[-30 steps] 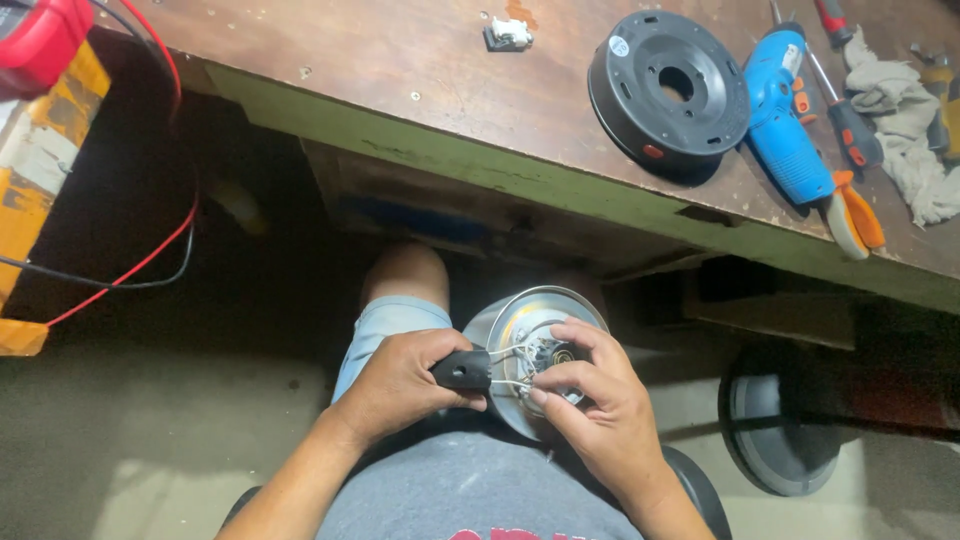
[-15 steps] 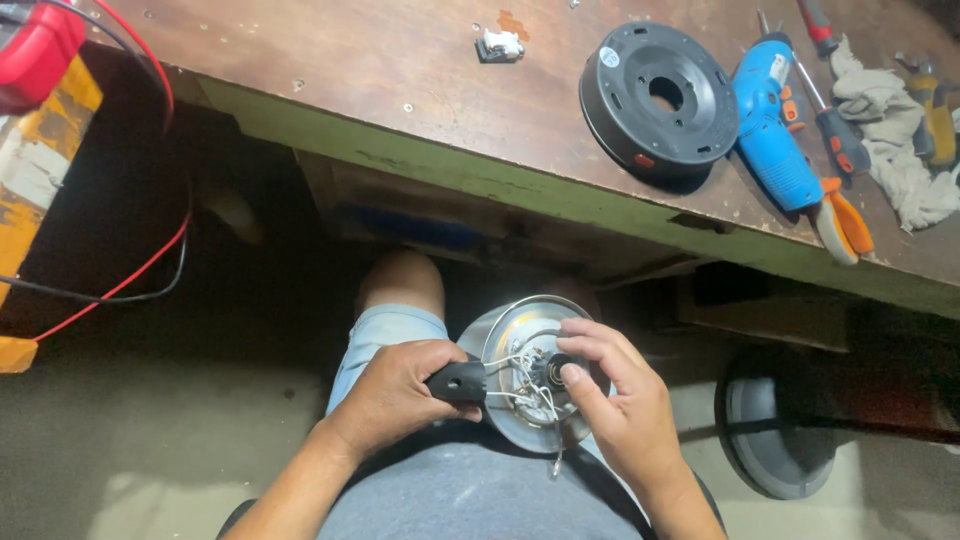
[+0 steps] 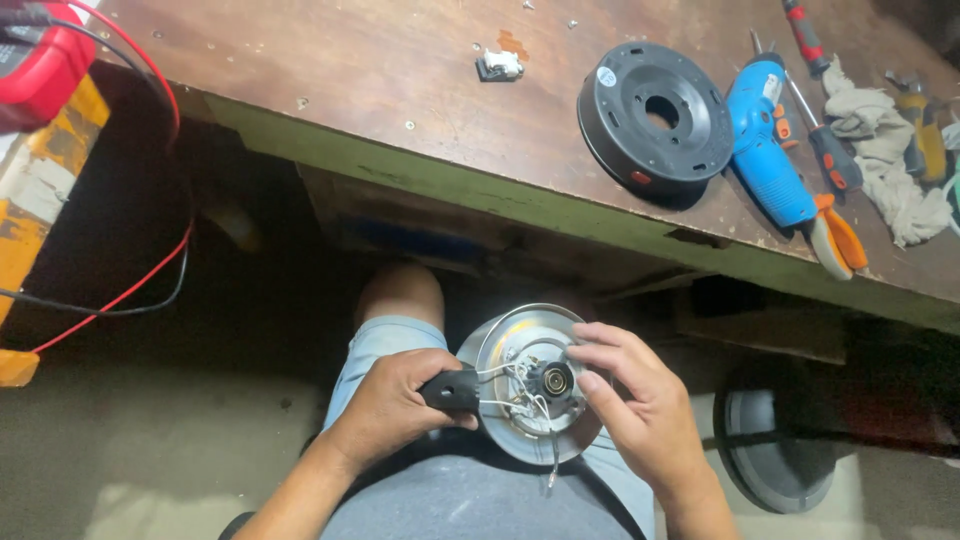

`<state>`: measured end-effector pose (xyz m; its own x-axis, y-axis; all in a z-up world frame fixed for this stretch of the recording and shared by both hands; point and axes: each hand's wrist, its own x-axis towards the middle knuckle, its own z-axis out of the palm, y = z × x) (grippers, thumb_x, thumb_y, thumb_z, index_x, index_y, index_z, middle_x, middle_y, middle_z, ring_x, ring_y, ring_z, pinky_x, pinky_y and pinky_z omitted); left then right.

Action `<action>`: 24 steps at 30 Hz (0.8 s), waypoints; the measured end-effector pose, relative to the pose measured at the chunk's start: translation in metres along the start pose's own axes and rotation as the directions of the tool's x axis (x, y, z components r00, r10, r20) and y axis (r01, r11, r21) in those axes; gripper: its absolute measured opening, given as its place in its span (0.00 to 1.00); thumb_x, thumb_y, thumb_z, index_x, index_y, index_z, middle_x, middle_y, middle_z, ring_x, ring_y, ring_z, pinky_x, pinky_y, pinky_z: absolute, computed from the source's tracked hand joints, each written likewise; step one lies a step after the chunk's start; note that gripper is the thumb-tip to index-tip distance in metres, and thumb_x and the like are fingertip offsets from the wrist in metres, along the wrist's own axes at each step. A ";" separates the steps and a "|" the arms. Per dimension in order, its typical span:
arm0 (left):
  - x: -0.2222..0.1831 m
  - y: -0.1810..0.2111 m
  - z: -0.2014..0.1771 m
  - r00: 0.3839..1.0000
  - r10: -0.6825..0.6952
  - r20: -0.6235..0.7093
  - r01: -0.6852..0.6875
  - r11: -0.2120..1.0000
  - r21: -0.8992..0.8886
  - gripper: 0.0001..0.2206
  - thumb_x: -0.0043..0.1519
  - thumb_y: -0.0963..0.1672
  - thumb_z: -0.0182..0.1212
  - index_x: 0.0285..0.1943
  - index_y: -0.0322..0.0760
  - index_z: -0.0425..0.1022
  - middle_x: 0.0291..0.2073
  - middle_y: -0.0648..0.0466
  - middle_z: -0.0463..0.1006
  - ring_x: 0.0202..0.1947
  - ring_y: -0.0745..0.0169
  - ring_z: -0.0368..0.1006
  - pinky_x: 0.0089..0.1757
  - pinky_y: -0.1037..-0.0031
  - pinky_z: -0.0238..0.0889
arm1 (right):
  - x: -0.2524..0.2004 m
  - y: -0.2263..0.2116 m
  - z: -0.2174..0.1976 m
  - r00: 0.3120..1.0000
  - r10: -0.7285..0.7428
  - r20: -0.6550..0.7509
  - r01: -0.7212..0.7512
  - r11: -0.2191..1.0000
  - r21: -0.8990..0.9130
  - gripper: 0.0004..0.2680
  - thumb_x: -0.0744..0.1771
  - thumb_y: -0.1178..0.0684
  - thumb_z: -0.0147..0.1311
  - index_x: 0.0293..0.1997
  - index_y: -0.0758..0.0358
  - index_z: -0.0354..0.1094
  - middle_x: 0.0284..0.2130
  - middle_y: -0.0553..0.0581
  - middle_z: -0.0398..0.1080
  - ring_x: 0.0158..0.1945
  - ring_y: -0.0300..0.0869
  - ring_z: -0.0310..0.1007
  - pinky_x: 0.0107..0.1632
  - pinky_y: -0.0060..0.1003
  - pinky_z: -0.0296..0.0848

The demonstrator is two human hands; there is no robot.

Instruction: Assembling and securing the base components of an electric appliance using an electric screwdriver on a repair bench.

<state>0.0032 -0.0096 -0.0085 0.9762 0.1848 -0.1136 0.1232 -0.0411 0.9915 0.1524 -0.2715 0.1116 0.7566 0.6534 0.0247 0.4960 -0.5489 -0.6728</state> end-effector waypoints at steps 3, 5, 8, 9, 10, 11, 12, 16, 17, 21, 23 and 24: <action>0.003 -0.006 0.003 1.000 -0.006 -0.008 0.006 0.998 -0.067 0.15 0.47 0.42 0.95 0.38 0.45 0.91 0.33 0.62 0.89 0.37 0.69 0.81 0.40 0.74 0.71 | -0.006 0.004 -0.017 0.991 -0.134 -0.014 0.134 0.990 0.029 0.11 0.71 0.49 0.63 0.57 0.58 0.87 0.66 0.61 0.84 0.72 0.49 0.84 0.75 0.47 0.77; 0.009 -0.011 0.006 0.996 -0.088 0.022 0.091 0.981 -0.174 0.18 0.46 0.37 0.95 0.40 0.42 0.90 0.33 0.61 0.88 0.37 0.70 0.81 0.41 0.76 0.72 | -0.007 0.014 -0.023 0.950 -0.289 0.120 0.279 0.956 0.096 0.12 0.69 0.48 0.70 0.58 0.52 0.88 0.72 0.64 0.81 0.82 0.59 0.75 0.87 0.71 0.54; 0.024 -0.019 0.002 0.988 -0.131 0.077 0.141 0.978 -0.154 0.19 0.46 0.38 0.95 0.41 0.41 0.89 0.34 0.60 0.86 0.38 0.69 0.82 0.43 0.75 0.72 | -0.002 0.024 -0.023 0.859 -0.454 0.237 0.427 0.890 0.160 0.12 0.69 0.48 0.74 0.60 0.47 0.89 0.77 0.66 0.75 0.86 0.62 0.67 0.89 0.71 0.46; 0.018 -0.028 0.004 0.988 -0.135 0.073 0.145 0.978 -0.147 0.19 0.46 0.38 0.95 0.41 0.41 0.89 0.34 0.60 0.86 0.38 0.69 0.82 0.43 0.75 0.72 | -0.004 0.029 -0.016 0.858 -0.457 0.234 0.428 0.888 0.167 0.12 0.69 0.48 0.74 0.60 0.47 0.89 0.77 0.66 0.75 0.86 0.62 0.67 0.89 0.71 0.46; 0.024 -0.035 0.005 0.987 -0.143 0.066 0.150 0.984 -0.100 0.21 0.44 0.38 0.97 0.41 0.43 0.89 0.33 0.61 0.86 0.39 0.71 0.81 0.43 0.76 0.71 | 0.000 0.035 -0.013 0.817 -0.516 0.256 0.483 0.856 0.183 0.10 0.70 0.46 0.73 0.58 0.46 0.89 0.77 0.66 0.74 0.85 0.65 0.68 0.87 0.71 0.45; 0.031 -0.040 0.006 0.987 -0.151 0.058 0.154 0.987 -0.054 0.22 0.43 0.39 0.98 0.42 0.44 0.89 0.33 0.63 0.85 0.39 0.73 0.79 0.44 0.78 0.70 | 0.006 0.041 -0.012 0.772 -0.572 0.276 0.536 0.820 0.199 0.09 0.71 0.44 0.72 0.57 0.46 0.88 0.77 0.66 0.74 0.85 0.67 0.68 0.86 0.72 0.44; 0.034 -0.036 0.005 0.991 -0.118 0.055 0.120 0.992 -0.034 0.22 0.43 0.39 0.98 0.42 0.44 0.89 0.33 0.63 0.85 0.39 0.73 0.79 0.44 0.78 0.70 | 0.010 0.044 -0.013 0.767 -0.590 0.252 0.562 0.807 0.181 0.09 0.71 0.44 0.72 0.57 0.46 0.88 0.77 0.66 0.74 0.85 0.67 0.68 0.86 0.72 0.44; 0.030 -0.020 0.007 0.979 -0.194 0.060 0.192 0.981 0.039 0.21 0.43 0.40 1.00 0.42 0.46 0.92 0.34 0.64 0.90 0.39 0.72 0.84 0.46 0.79 0.73 | 0.016 0.047 -0.023 0.742 -0.562 0.365 0.529 0.826 0.197 0.07 0.73 0.45 0.72 0.55 0.47 0.88 0.77 0.68 0.74 0.83 0.62 0.70 0.82 0.71 0.49; 0.031 -0.016 0.006 0.978 -0.201 0.057 0.193 0.974 0.118 0.22 0.42 0.42 1.01 0.42 0.48 0.94 0.35 0.65 0.93 0.41 0.73 0.87 0.48 0.80 0.75 | 0.018 0.047 -0.026 0.731 -0.523 0.438 0.485 0.850 0.206 0.07 0.74 0.42 0.69 0.57 0.45 0.89 0.78 0.69 0.72 0.84 0.62 0.67 0.82 0.70 0.47; 0.043 0.058 -0.020 0.955 -0.226 0.191 0.057 0.774 0.630 0.33 0.51 0.59 0.90 0.67 0.64 0.86 0.67 0.73 0.88 0.69 0.74 0.81 0.65 0.74 0.71 | 0.025 0.046 -0.037 0.702 -0.604 0.377 0.535 0.797 0.282 0.08 0.76 0.43 0.64 0.61 0.43 0.86 0.78 0.74 0.72 0.82 0.67 0.69 0.78 0.70 0.58; 0.053 0.094 -0.027 0.984 0.141 0.111 -0.179 0.695 0.696 0.32 0.58 0.61 0.86 0.70 0.58 0.86 0.67 0.62 0.89 0.68 0.62 0.84 0.62 0.64 0.76 | 0.023 0.036 -0.049 0.737 -0.395 0.549 0.284 0.918 0.278 0.12 0.73 0.46 0.70 0.65 0.35 0.83 0.84 0.61 0.67 0.90 0.57 0.58 0.83 0.69 0.42; 0.062 0.132 -0.018 0.985 0.136 0.106 -0.171 0.691 0.703 0.32 0.58 0.61 0.86 0.70 0.58 0.86 0.67 0.62 0.89 0.68 0.62 0.84 0.62 0.64 0.76 | 0.023 0.039 -0.049 0.733 -0.403 0.548 0.288 0.914 0.287 0.12 0.73 0.46 0.70 0.65 0.35 0.83 0.84 0.61 0.67 0.90 0.57 0.58 0.83 0.69 0.42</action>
<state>0.0767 0.0141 0.1164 0.9972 0.0726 0.0168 0.0435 -0.7498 0.6602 0.2097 -0.3030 0.1223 0.1212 0.9859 -0.1155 0.5487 -0.1635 -0.8199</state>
